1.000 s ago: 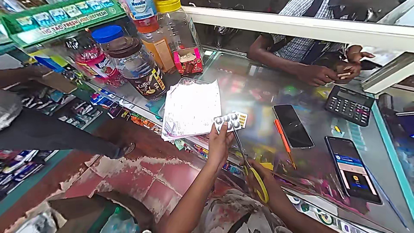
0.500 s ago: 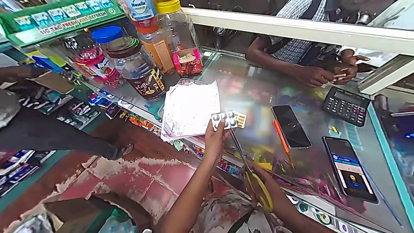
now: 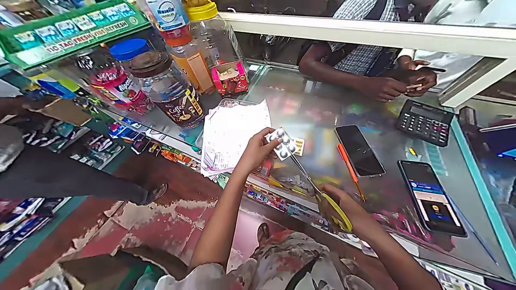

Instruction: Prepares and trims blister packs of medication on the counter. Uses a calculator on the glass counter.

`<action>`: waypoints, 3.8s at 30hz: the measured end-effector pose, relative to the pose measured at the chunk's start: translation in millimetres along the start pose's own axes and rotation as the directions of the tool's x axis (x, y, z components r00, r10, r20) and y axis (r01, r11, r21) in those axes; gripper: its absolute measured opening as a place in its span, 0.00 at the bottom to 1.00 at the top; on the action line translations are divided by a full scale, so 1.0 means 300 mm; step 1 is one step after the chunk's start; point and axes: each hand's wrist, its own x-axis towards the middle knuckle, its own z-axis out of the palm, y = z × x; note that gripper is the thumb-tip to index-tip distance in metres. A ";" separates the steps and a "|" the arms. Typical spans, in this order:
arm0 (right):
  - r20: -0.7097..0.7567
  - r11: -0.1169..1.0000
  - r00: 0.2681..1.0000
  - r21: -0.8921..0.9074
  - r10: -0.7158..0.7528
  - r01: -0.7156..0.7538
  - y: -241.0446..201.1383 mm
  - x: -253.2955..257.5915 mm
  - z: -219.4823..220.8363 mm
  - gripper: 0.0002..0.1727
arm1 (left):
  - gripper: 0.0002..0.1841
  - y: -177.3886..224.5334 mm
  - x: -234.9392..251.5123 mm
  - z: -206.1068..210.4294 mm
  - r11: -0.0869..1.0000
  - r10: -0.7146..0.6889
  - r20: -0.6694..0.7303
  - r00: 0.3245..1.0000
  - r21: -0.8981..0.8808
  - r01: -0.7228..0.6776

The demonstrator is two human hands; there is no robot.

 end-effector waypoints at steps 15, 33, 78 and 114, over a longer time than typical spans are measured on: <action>-0.033 1.000 0.999 0.026 -0.015 0.015 0.003 0.008 -0.007 0.16 | 0.15 0.006 0.061 0.020 0.998 -0.011 0.068 0.998 0.067 0.006; -0.105 0.998 0.994 0.055 0.037 -0.032 -0.006 -0.010 -0.034 0.20 | 0.17 0.001 0.102 0.055 0.981 0.060 0.033 0.998 0.181 -0.065; -0.533 0.325 0.786 -0.838 -0.313 -0.439 -0.159 0.056 0.015 0.09 | 0.12 -0.065 -0.029 0.109 0.943 0.295 -0.298 0.908 -0.066 -0.327; -0.612 0.448 0.601 -0.789 -0.515 -0.420 -0.095 -0.056 -1.127 0.12 | 0.14 -0.232 -0.051 0.347 0.870 0.492 -0.402 0.772 0.258 -0.421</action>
